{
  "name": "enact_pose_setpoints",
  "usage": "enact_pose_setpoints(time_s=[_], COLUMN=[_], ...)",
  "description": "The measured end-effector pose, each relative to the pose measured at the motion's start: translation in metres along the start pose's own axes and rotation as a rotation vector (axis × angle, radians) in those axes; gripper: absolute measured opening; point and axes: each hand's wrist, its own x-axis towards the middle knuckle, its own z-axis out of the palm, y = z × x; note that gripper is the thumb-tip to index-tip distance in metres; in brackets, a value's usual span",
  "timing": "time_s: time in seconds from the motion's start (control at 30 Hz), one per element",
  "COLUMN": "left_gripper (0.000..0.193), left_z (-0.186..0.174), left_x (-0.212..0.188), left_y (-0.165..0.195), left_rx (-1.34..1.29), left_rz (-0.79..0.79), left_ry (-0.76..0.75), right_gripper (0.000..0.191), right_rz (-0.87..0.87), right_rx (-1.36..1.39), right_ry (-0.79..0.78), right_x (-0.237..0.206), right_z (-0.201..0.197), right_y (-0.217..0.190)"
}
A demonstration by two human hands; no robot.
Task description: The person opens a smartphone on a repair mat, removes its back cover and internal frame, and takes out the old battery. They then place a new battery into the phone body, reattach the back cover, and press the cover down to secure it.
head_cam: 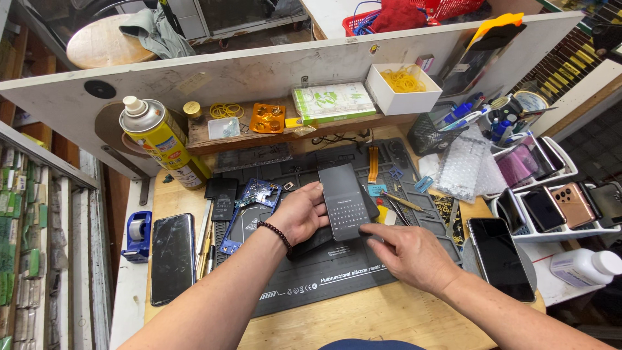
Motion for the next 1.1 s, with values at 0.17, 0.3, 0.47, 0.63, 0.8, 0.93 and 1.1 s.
enact_pose_setpoints(time_s=[0.17, 0.3, 0.47, 0.63, 0.8, 0.93, 1.1], left_gripper=[0.029, 0.029, 0.03, 0.031, 0.027, 0.027, 0.028], left_z=[-0.001, 0.002, 0.005, 0.004, 0.003, 0.004, 0.005], left_x=[0.0, -0.001, -0.003, -0.003, -0.002, -0.002, -0.003], left_y=[-0.002, -0.003, -0.004, -0.003, -0.003, -0.002, -0.002], left_rx=[0.018, 0.015, 0.015, 0.01, 0.005, 0.012, 0.01], left_rz=[0.017, 0.022, 0.029, 0.019, 0.022, 0.021, 0.014], left_ry=[-0.014, 0.001, 0.047, 0.041, 0.033, 0.022, 0.027], right_gripper=[0.037, 0.038, 0.036, 0.033, 0.031, 0.032, 0.035], right_rz=[0.307, 0.271, 0.36, 0.414, 0.468, 0.496, 0.534], right_rx=[0.131, 0.196, 0.197, 0.175, 0.18, 0.4, 0.454], right_ry=[0.074, 0.132, 0.093, 0.111, 0.046, -0.069, -0.146], right_x=[0.006, 0.016, 0.023, 0.025, 0.026, 0.027, 0.021], right_z=[-0.003, -0.006, 0.0, 0.007, 0.012, 0.013, 0.018], right_y=[-0.003, -0.005, -0.01, -0.001, 0.015, 0.025, 0.03])
